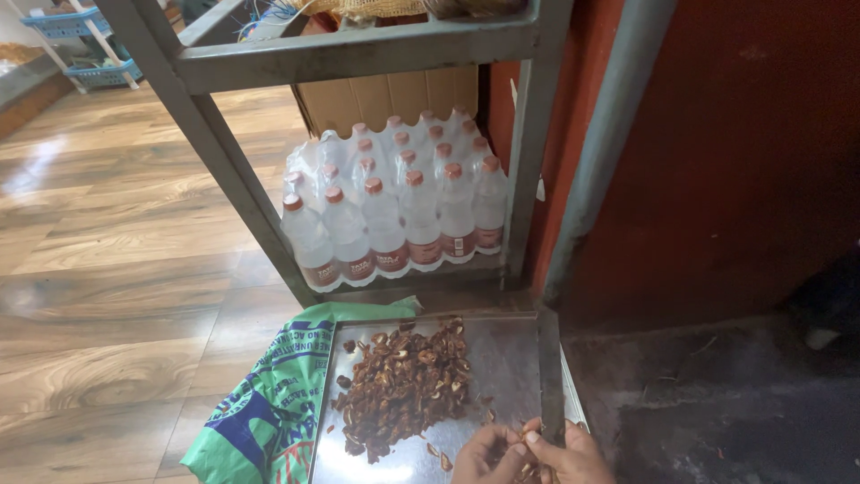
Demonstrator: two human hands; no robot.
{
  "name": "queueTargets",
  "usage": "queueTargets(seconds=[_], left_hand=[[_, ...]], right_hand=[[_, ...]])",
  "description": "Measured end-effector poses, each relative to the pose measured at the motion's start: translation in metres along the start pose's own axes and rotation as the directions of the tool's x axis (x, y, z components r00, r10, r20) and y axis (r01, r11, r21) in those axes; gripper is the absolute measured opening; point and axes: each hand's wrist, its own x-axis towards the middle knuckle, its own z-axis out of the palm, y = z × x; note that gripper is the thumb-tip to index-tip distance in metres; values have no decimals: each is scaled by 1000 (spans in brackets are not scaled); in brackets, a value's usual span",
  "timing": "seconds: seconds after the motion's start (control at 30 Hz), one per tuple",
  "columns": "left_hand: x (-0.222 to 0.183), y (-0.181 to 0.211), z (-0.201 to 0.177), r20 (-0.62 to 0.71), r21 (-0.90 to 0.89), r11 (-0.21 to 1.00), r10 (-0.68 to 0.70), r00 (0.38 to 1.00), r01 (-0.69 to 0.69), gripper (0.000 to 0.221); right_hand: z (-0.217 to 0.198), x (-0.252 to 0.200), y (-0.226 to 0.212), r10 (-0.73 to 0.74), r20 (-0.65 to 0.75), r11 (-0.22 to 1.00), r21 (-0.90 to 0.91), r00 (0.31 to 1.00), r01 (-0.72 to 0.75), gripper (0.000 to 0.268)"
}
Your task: The recorder is slicing betel nuts or similar hard seeds on a metal tray using a small knife.
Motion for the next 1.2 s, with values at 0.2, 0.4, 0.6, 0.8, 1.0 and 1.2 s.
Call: queueTargets(seconds=[0.2,0.4,0.6,0.8,1.0,1.2], left_hand=[[-14,23,12,114,420,789,445,888,-449,10],[-8,24,5,-69,433,868,299,952,-242,10],[8,18,-43,-144,-10,992,-127,981,127,13],[11,-11,-51,-73,27,973,-225,972,227,17],[6,-13,-39,-75,173,943,-277,958,286,15],[6,-61,-21,-43,213,934,-284,958,287,15]], right_hand=[[-1,-7,-4,60,-156,995,84,986,-47,23],[8,-33,-49,176,-320,951,300,931,-77,32],[15,-53,-78,-55,-428,963,-260,902,-65,24],[1,-40,-62,9,-372,843,-497,928,-207,16],[-34,-16,-34,-99,-270,703,-701,958,-125,22],[-12,-25,-43,23,-364,644,-707,931,-293,22]])
